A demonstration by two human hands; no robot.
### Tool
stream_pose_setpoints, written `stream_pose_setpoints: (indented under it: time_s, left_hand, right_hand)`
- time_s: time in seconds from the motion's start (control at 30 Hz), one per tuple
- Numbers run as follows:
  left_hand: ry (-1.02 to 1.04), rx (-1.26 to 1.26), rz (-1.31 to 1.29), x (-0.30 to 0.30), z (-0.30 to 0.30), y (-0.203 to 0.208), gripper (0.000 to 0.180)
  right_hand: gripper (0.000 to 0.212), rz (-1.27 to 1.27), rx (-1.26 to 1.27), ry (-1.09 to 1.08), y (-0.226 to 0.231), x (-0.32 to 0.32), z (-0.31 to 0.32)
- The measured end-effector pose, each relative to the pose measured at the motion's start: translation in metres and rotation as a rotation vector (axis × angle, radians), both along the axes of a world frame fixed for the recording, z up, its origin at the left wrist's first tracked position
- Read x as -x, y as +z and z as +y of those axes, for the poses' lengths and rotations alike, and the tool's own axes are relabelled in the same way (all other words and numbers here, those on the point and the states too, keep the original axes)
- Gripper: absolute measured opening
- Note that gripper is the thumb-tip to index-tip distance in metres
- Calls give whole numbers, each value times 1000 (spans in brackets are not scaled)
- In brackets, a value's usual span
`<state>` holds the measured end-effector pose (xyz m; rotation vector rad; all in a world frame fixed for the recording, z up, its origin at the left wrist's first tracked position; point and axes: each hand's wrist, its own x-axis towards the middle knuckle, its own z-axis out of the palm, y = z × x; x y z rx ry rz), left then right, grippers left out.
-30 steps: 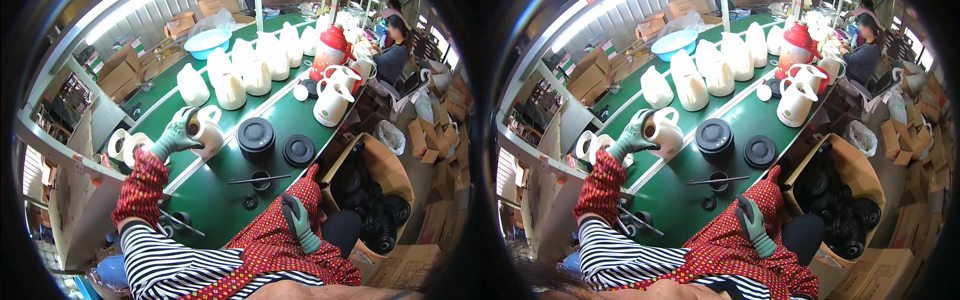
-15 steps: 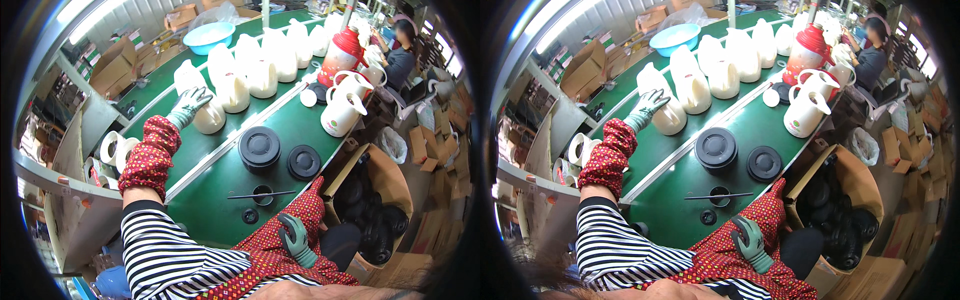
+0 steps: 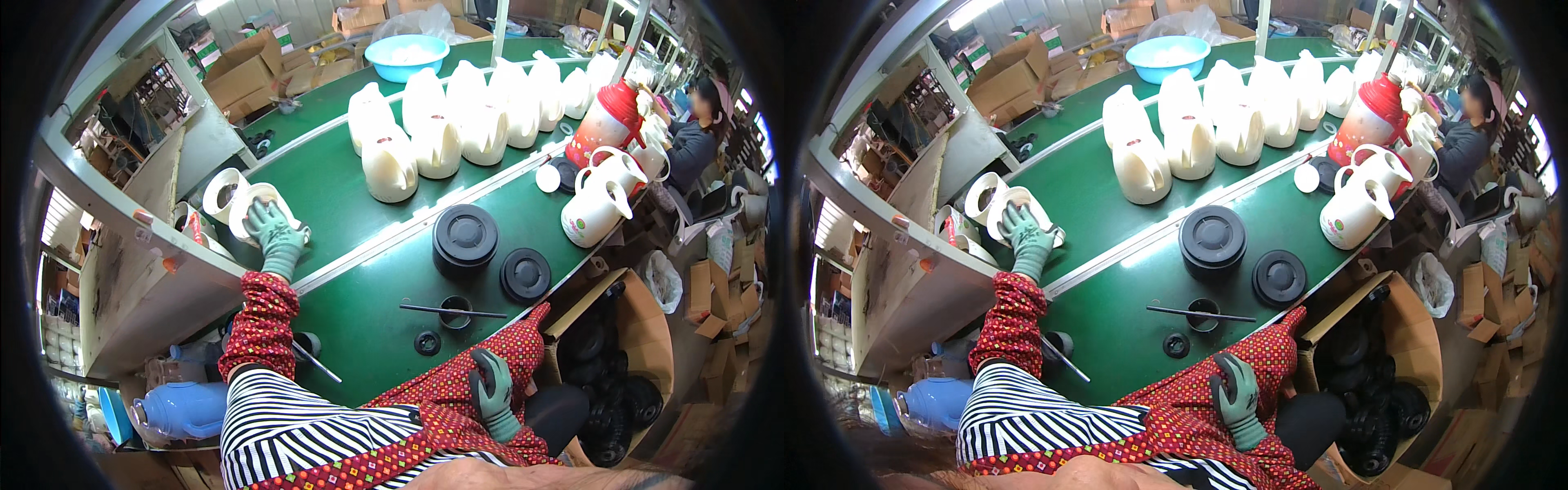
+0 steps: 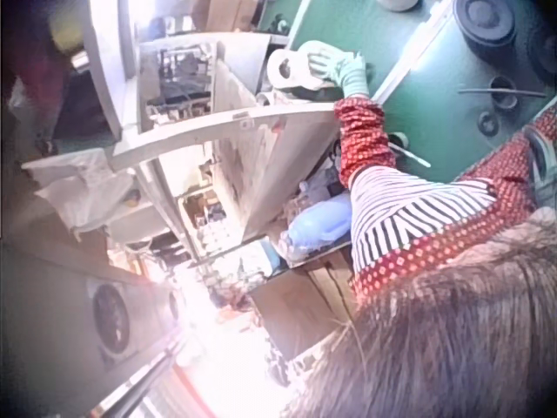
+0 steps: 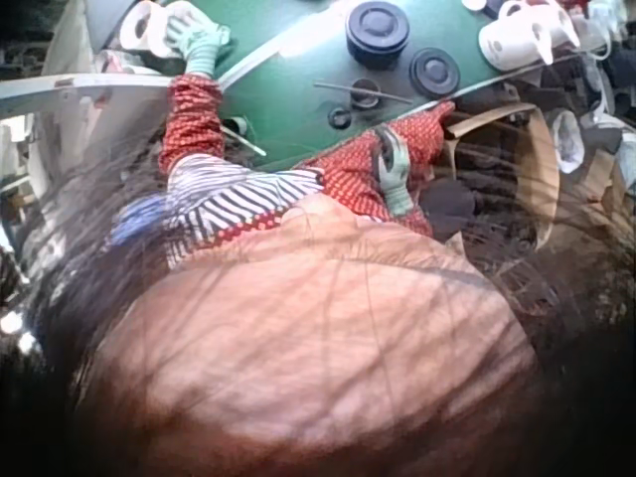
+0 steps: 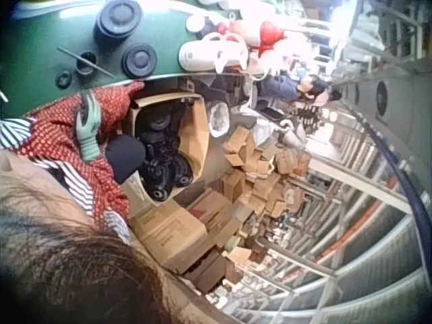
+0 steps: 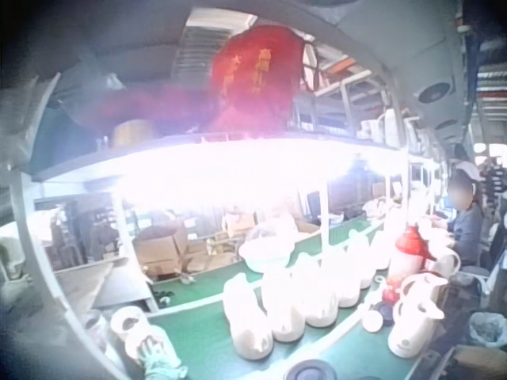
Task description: The person assembles white plastic pitchers by inserting black lids and internal components, then placing the finished units on a green conveyor belt. The person handles each pitcher one at a time, inserting parts and securing the lid before moving to the next unit.
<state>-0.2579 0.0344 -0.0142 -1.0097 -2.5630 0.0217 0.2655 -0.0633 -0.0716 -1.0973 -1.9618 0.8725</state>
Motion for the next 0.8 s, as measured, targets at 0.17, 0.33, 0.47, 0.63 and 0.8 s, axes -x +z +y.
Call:
stream_pose_setpoints:
  time_s: [0.17,0.33,0.47,0.63,0.8]
  left_hand:
    - [-7,17,-85,56,-12,-24,63]
    - [-367,-34,-126,8,-20,2,50]
    - [-872,-112,-211,-99,-61,69,40]
    - [-1392,32,-317,-213,-93,124,36]
    - [-1722,190,-233,-278,-113,126,43]
  right_hand:
    - [40,14,50,3,-3,-1,-1]
    - [47,97,136,60,34,-3,14]
    - [65,206,160,152,102,22,36]
    - [75,294,489,134,112,52,69]
    - [59,512,666,95,97,19,59]
